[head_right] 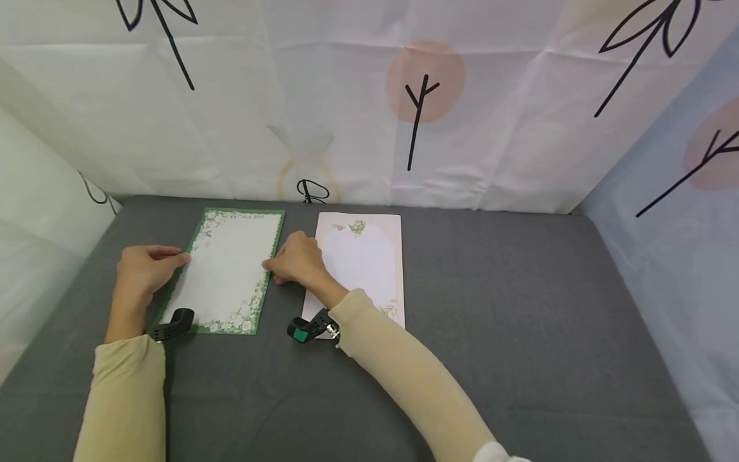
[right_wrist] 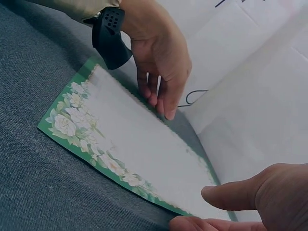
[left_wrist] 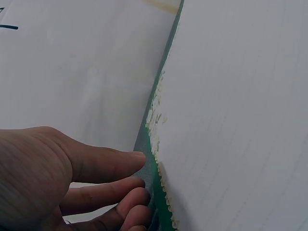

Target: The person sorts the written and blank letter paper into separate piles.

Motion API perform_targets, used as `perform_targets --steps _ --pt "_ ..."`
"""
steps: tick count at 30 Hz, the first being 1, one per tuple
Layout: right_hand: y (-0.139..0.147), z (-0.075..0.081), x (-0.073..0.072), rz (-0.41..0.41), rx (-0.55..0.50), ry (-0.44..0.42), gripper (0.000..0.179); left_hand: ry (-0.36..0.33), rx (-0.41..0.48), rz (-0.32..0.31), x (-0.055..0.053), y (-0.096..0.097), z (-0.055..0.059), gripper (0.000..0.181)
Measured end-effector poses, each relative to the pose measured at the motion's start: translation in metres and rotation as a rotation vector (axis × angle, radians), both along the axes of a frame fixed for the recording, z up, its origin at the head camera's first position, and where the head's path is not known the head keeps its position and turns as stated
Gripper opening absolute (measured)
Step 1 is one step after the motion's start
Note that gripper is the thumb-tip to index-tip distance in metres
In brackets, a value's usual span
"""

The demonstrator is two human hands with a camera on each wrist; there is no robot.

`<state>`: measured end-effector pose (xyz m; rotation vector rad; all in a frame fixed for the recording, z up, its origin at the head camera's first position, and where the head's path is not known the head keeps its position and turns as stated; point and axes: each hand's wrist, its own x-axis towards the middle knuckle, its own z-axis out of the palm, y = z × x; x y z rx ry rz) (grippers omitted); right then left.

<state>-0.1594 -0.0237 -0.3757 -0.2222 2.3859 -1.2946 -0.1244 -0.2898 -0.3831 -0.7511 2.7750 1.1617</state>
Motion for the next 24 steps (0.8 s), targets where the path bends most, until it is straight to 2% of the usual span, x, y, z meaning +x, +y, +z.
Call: perform_targets --steps 5,11,16,20,24 --pt "0.016 0.004 0.001 0.020 -0.100 0.013 0.017 0.047 -0.017 -0.025 0.001 0.006 0.007 0.046" --pt "0.044 0.011 0.001 0.037 -0.180 0.068 0.020 0.169 0.005 -0.165 0.004 0.023 0.023 0.047" --pt "0.077 0.016 0.005 -0.009 -0.215 0.124 0.024 0.259 0.056 -0.271 0.007 0.052 0.037 0.043" --pt "0.107 0.015 0.010 -0.078 -0.226 0.157 0.024 0.280 0.102 -0.344 0.003 0.077 0.036 0.038" --pt "0.139 0.012 0.015 -0.156 -0.216 0.172 0.027 0.276 0.162 -0.406 -0.004 0.101 0.024 0.032"
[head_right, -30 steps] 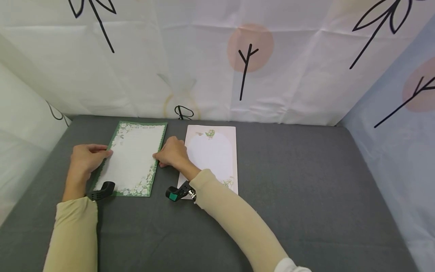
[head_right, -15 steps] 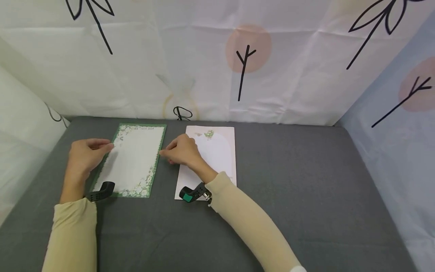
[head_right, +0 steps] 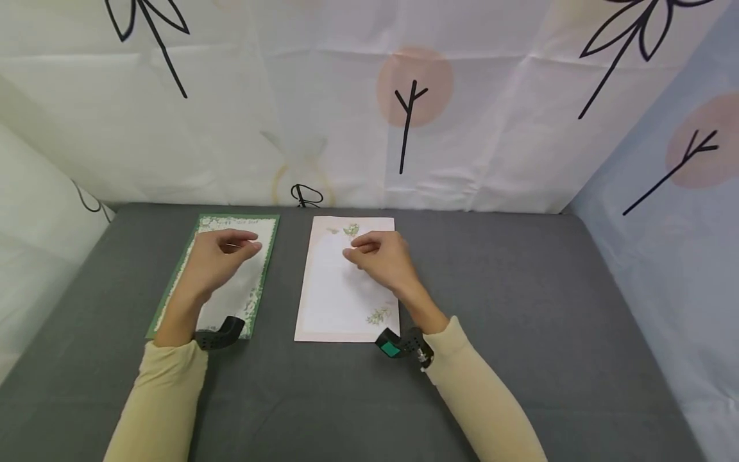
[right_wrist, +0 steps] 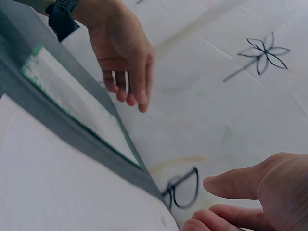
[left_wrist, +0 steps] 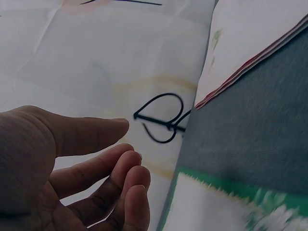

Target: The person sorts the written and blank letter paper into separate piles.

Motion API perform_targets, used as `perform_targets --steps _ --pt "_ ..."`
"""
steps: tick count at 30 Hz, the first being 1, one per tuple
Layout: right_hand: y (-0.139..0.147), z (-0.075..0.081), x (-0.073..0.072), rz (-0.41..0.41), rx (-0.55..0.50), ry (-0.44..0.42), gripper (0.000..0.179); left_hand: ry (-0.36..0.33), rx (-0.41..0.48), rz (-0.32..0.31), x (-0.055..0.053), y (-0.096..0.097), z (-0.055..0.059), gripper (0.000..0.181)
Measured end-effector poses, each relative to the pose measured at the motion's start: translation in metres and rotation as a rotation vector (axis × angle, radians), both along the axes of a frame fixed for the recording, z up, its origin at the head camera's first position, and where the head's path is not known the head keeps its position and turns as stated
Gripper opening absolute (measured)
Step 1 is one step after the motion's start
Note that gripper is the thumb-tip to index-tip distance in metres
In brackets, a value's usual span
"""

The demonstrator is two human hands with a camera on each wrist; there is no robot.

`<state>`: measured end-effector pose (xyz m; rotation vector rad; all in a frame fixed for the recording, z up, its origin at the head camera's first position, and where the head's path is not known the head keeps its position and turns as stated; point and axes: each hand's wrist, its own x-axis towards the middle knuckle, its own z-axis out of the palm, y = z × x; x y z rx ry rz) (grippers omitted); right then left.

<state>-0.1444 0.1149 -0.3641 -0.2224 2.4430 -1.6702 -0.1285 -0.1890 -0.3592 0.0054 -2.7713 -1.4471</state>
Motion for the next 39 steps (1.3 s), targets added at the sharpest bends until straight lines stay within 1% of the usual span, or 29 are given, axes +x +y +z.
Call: perform_targets --steps 4,9,12,15,20,23,26,33,39 --pt "0.029 -0.007 0.004 -0.071 0.017 0.004 0.030 -0.020 0.049 -0.027 -0.003 0.025 -0.018 0.030" --pt "0.056 -0.019 0.005 -0.122 0.072 0.010 0.033 -0.014 0.136 -0.001 -0.006 0.051 -0.038 0.028" --pt "0.067 -0.023 0.004 -0.136 0.092 0.003 0.034 0.010 0.176 0.020 -0.007 0.061 -0.047 0.028" --pt "0.073 -0.025 0.003 -0.142 0.123 -0.014 0.037 0.026 0.179 0.027 -0.007 0.069 -0.053 0.029" --pt "0.077 -0.028 0.000 -0.152 0.221 -0.062 0.042 0.025 0.143 0.028 -0.004 0.074 -0.056 0.030" --pt "0.076 -0.030 0.000 -0.161 0.259 -0.065 0.043 0.023 0.124 0.020 -0.003 0.075 -0.056 0.030" --pt "0.074 -0.031 0.000 -0.153 0.271 -0.054 0.043 0.020 0.109 0.007 -0.003 0.075 -0.055 0.030" --pt "0.069 -0.034 0.001 -0.132 0.283 -0.054 0.044 -0.042 0.073 -0.050 -0.002 0.072 -0.054 0.035" --pt "0.063 -0.037 0.003 -0.119 0.330 -0.026 0.040 -0.044 0.055 -0.050 -0.002 0.070 -0.057 0.036"
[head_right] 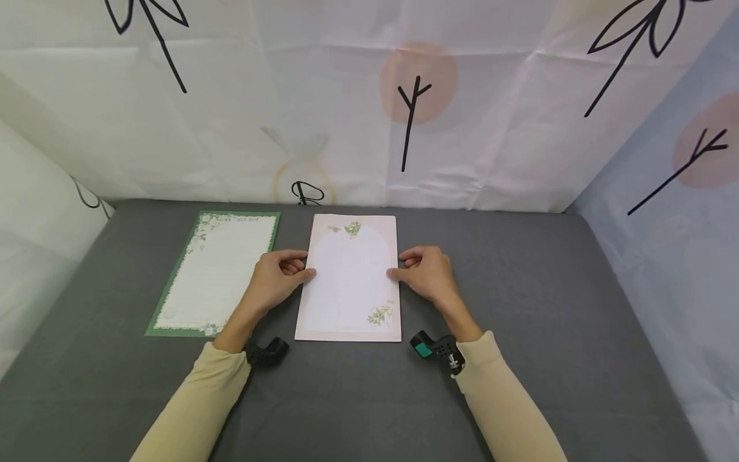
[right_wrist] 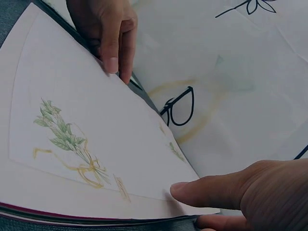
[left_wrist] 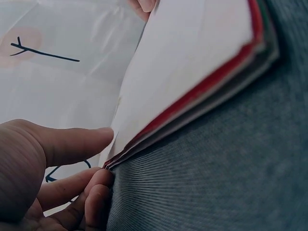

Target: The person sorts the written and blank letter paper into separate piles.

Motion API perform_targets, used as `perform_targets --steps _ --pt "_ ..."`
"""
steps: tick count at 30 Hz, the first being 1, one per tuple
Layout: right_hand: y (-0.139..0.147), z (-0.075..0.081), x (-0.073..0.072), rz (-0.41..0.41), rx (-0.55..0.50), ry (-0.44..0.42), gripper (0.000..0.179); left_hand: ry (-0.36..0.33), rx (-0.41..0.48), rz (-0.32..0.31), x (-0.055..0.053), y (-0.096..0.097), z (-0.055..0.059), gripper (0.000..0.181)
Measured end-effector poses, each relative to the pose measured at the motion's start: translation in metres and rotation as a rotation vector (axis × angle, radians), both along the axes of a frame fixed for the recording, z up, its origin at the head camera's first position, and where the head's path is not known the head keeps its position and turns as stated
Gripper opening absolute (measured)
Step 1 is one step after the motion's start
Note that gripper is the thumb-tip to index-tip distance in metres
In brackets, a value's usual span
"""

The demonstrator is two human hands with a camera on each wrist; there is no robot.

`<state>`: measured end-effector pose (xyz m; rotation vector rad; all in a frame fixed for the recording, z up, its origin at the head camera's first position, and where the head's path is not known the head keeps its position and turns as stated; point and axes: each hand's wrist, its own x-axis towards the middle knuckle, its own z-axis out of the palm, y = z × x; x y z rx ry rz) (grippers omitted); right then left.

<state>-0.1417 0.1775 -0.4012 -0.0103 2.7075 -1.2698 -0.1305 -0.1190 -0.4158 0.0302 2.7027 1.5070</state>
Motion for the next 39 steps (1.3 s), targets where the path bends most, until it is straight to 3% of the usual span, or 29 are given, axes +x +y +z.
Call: perform_targets --steps 9,23,39 --pt "-0.0037 -0.0007 0.0001 -0.008 -0.039 -0.014 0.033 0.002 0.008 0.013 0.0009 -0.0014 0.0007 0.039" --pt "-0.0018 0.0023 0.0007 -0.016 -0.204 -0.044 0.031 0.041 0.051 0.057 0.0041 0.0007 -0.0004 0.040" --pt "-0.0066 0.0003 0.0022 -0.057 -0.330 0.020 0.029 0.067 0.211 0.073 0.0034 0.0024 -0.0004 0.031"
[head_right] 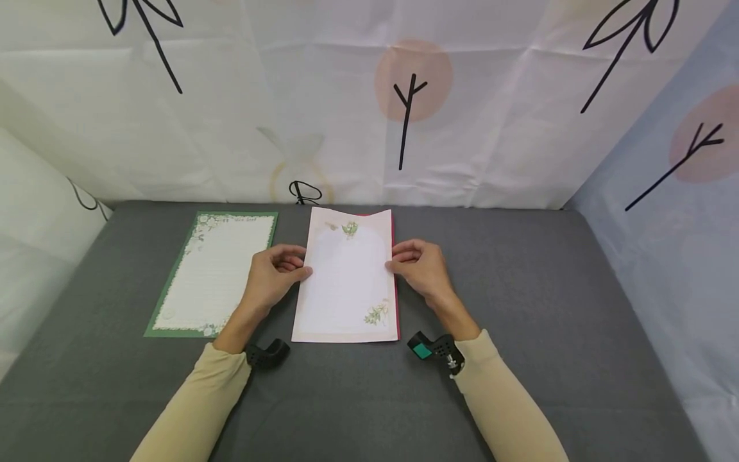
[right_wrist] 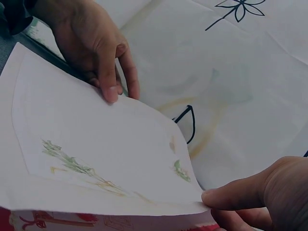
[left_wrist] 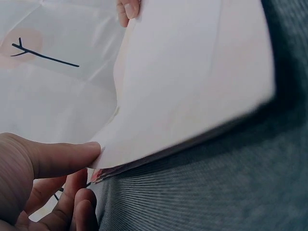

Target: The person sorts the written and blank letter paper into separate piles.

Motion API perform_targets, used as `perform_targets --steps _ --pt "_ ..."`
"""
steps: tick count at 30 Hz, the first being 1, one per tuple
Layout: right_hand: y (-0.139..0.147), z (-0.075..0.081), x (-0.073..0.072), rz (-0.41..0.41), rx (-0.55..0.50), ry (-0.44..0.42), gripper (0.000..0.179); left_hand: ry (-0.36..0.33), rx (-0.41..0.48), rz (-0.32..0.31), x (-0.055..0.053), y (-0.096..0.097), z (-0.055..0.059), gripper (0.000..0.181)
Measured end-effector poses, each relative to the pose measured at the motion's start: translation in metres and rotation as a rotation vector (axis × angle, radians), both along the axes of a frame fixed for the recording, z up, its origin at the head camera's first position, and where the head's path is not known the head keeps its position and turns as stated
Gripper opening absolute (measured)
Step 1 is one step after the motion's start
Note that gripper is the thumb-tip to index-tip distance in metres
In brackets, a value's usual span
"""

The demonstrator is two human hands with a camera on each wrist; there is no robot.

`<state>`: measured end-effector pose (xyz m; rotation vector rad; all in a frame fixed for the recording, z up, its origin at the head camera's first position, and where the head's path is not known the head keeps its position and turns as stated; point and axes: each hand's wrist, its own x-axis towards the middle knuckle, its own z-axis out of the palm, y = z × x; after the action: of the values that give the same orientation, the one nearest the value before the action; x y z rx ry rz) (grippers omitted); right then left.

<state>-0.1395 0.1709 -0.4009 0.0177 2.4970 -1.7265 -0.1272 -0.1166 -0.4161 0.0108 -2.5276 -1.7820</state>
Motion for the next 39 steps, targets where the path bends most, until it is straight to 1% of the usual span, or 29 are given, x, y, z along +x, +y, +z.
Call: perform_targets --steps 5,10,16,20,29,34,39 --pt "0.0005 0.0020 -0.0001 -0.004 -0.022 -0.021 0.025 0.001 0.021 -0.010 -0.0006 -0.0004 0.0015 0.031" --pt "0.0012 0.0043 -0.0003 0.002 -0.033 -0.045 0.025 -0.031 0.032 -0.018 -0.0008 -0.0013 0.0039 0.032" --pt "0.0008 0.0060 -0.0011 0.006 -0.074 -0.059 0.024 -0.048 0.019 -0.031 -0.0012 -0.0018 0.0067 0.026" --pt "-0.0006 0.0053 -0.0024 0.008 -0.114 -0.063 0.023 -0.048 0.015 -0.024 -0.0005 -0.0031 0.0080 0.024" --pt "-0.0005 0.0005 -0.0022 0.006 -0.084 -0.070 0.021 -0.034 -0.040 0.001 0.0007 -0.0037 0.0074 0.020" --pt "-0.0004 0.0002 -0.0009 0.039 -0.048 -0.088 0.028 -0.033 -0.047 -0.002 0.0014 -0.0035 0.0075 0.019" --pt "-0.0008 -0.0014 -0.0008 0.062 -0.020 -0.080 0.032 -0.033 -0.040 -0.006 0.0011 -0.0045 0.0082 0.019"
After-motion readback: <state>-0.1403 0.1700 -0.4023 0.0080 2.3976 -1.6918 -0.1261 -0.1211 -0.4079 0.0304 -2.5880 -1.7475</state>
